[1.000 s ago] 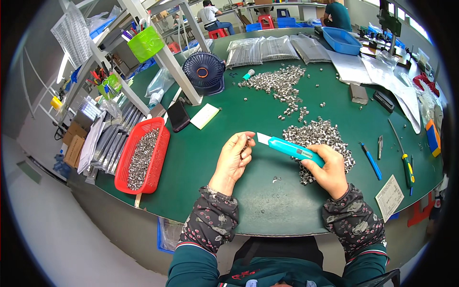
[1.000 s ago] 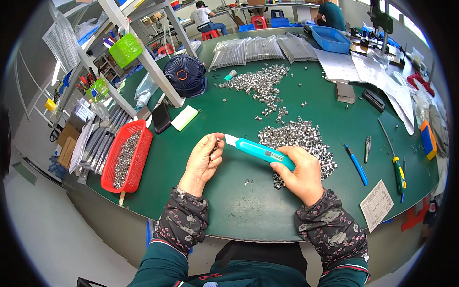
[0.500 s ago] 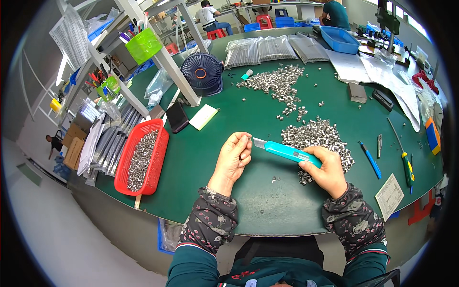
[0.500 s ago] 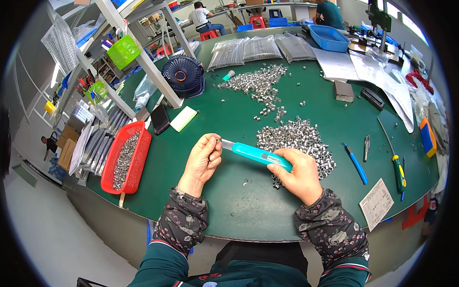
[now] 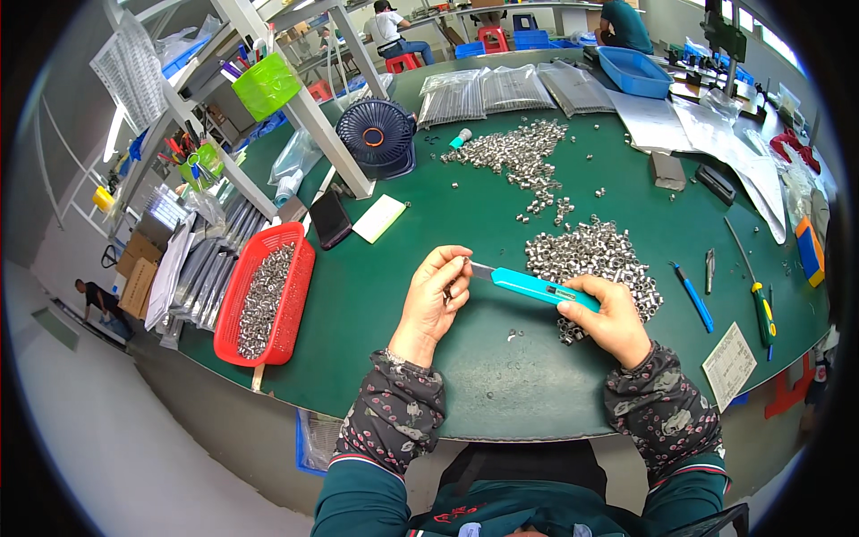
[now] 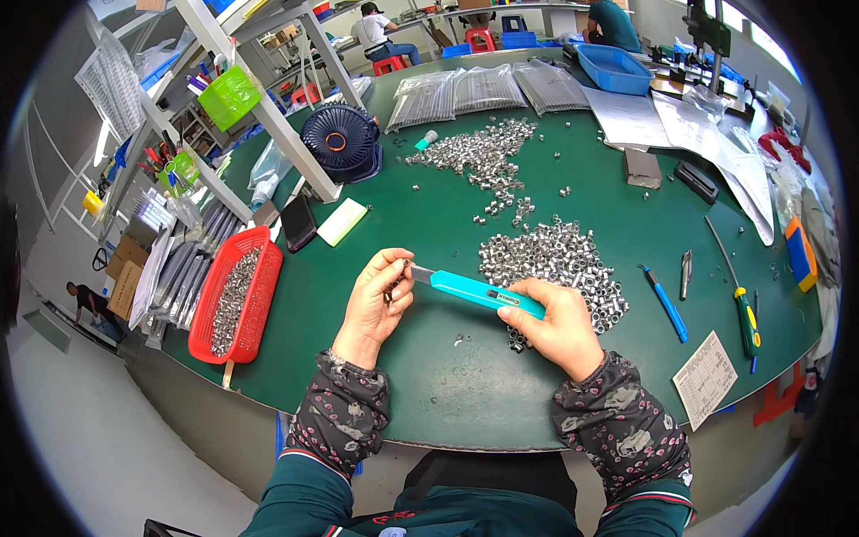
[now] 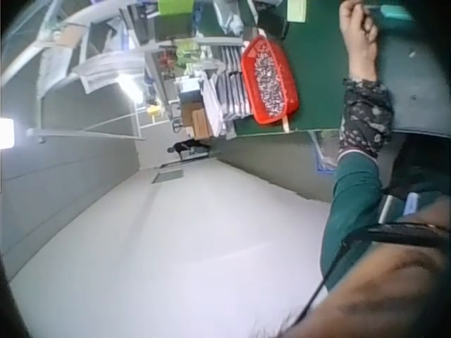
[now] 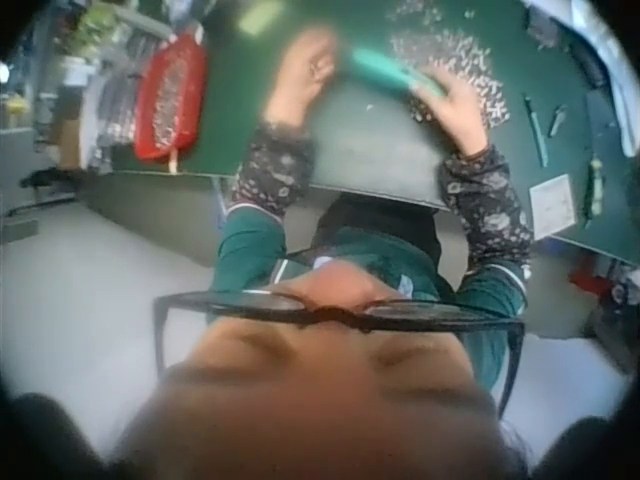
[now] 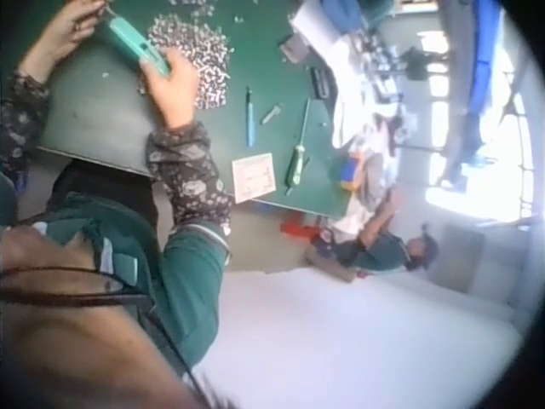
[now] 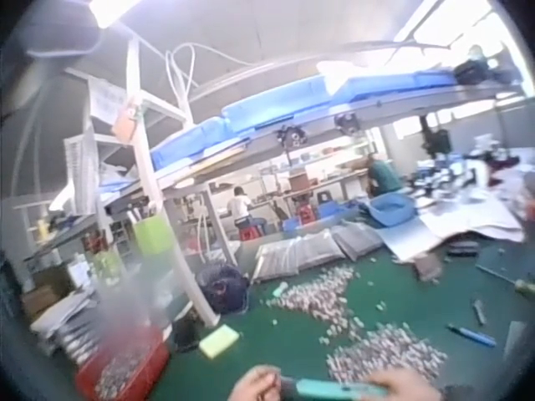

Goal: Inspecting and deburring small metal components using a utility knife at a manufacturing workbench.

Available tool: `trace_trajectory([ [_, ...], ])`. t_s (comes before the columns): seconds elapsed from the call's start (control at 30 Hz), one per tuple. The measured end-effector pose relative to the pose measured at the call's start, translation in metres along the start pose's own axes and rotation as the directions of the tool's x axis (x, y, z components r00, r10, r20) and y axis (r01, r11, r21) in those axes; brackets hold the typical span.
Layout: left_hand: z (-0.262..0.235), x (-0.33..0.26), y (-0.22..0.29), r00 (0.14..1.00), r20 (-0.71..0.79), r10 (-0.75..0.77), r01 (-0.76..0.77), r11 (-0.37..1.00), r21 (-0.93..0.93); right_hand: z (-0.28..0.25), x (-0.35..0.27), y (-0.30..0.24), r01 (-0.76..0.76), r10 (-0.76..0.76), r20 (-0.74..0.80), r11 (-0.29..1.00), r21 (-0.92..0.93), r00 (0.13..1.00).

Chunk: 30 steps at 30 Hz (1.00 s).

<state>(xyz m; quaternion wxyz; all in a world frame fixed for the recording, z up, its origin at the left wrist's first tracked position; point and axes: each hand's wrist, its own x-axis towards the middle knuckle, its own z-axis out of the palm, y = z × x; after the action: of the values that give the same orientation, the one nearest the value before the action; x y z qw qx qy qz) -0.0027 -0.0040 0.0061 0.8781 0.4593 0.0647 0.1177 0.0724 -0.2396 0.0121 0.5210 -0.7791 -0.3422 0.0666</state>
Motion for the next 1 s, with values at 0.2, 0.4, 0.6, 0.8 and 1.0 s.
trace_trajectory([
  [0.2, 0.003, -0.001, -0.002, 0.999, 0.021, 0.037, -0.038, 0.999, 0.014, 0.000, 0.000, 0.001, -0.099, 0.090, 0.072, 0.986, 0.134, 0.993],
  [0.4, 0.002, 0.000, -0.002, 0.998, 0.043, 0.049, -0.056, 0.984, 0.171, -0.001, 0.000, 0.005, 0.006, -0.006, -0.011, 1.000, 0.024, 1.000],
  [0.6, -0.003, 0.001, -0.004, 1.000, -0.023, 0.006, -0.005, 0.998, 0.064, 0.006, -0.005, -0.008, 0.264, -0.351, -0.201, 0.894, -0.363, 0.914],
  [0.8, -0.003, 0.002, -0.003, 0.999, -0.026, 0.031, -0.028, 0.994, 0.105, 0.004, -0.001, 0.001, 0.254, -0.296, -0.232, 0.947, -0.195, 0.927],
  [1.0, -0.001, 0.002, -0.004, 0.998, -0.031, 0.049, -0.046, 0.993, 0.108, 0.000, 0.000, 0.000, 0.076, -0.084, -0.065, 0.991, -0.110, 0.994],
])
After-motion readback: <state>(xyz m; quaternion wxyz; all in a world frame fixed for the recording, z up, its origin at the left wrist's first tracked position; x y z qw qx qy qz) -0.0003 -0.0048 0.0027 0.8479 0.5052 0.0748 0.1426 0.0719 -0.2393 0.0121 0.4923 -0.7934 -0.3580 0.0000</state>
